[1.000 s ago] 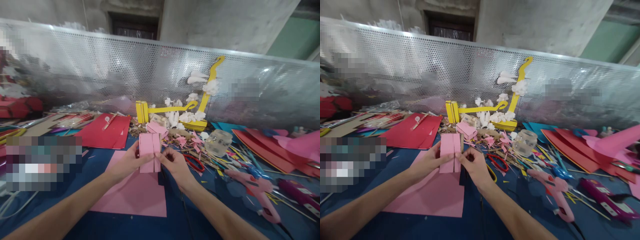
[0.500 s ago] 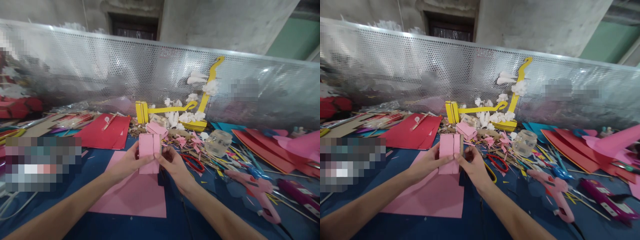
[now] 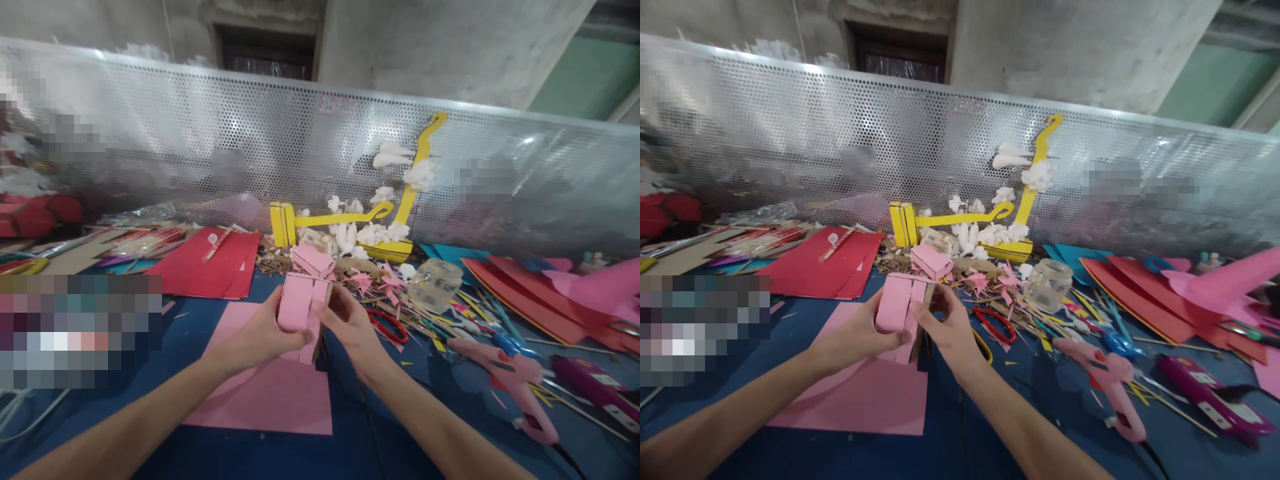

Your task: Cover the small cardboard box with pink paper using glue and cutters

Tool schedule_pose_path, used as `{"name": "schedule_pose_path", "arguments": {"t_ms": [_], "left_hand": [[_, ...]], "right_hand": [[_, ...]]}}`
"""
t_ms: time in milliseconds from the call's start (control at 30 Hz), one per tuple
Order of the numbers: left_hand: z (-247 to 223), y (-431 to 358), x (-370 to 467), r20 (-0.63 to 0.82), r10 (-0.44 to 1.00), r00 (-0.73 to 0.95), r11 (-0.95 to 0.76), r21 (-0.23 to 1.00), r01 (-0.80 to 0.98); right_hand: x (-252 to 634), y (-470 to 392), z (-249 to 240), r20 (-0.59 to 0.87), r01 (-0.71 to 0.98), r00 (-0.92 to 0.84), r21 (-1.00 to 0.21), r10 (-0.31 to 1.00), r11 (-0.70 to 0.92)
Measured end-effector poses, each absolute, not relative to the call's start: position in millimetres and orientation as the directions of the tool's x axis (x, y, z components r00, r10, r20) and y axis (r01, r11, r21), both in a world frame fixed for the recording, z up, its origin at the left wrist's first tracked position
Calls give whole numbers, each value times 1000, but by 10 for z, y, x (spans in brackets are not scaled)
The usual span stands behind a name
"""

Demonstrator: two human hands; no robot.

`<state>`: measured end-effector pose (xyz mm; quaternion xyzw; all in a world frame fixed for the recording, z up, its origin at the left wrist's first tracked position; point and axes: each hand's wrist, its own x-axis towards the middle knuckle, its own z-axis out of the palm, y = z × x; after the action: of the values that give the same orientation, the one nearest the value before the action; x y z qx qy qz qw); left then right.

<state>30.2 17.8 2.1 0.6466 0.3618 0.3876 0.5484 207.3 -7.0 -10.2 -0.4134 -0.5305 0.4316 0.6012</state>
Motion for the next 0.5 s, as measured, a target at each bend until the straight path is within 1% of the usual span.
{"name": "schedule_pose_path", "arguments": {"t_ms": [100,233,367,500], "left_hand": [[18,172,287,124,875,468,-169,984,55],[-21,184,264,98,841,533,-171,981,90],[-56,184,270,52,830,555,-137,984,114],[-44,156,287,31,822,568,-115,987,113]], "right_hand": [[2093,-58,-89,291,-93,98,-949,952,300],[2136,-42,-98,298,-76,179,-946,938,315],[2163,-20,-134,277,-63,173,-955,945,291],[2170,29,-203,290,-60,199,-950,936,307]]}}
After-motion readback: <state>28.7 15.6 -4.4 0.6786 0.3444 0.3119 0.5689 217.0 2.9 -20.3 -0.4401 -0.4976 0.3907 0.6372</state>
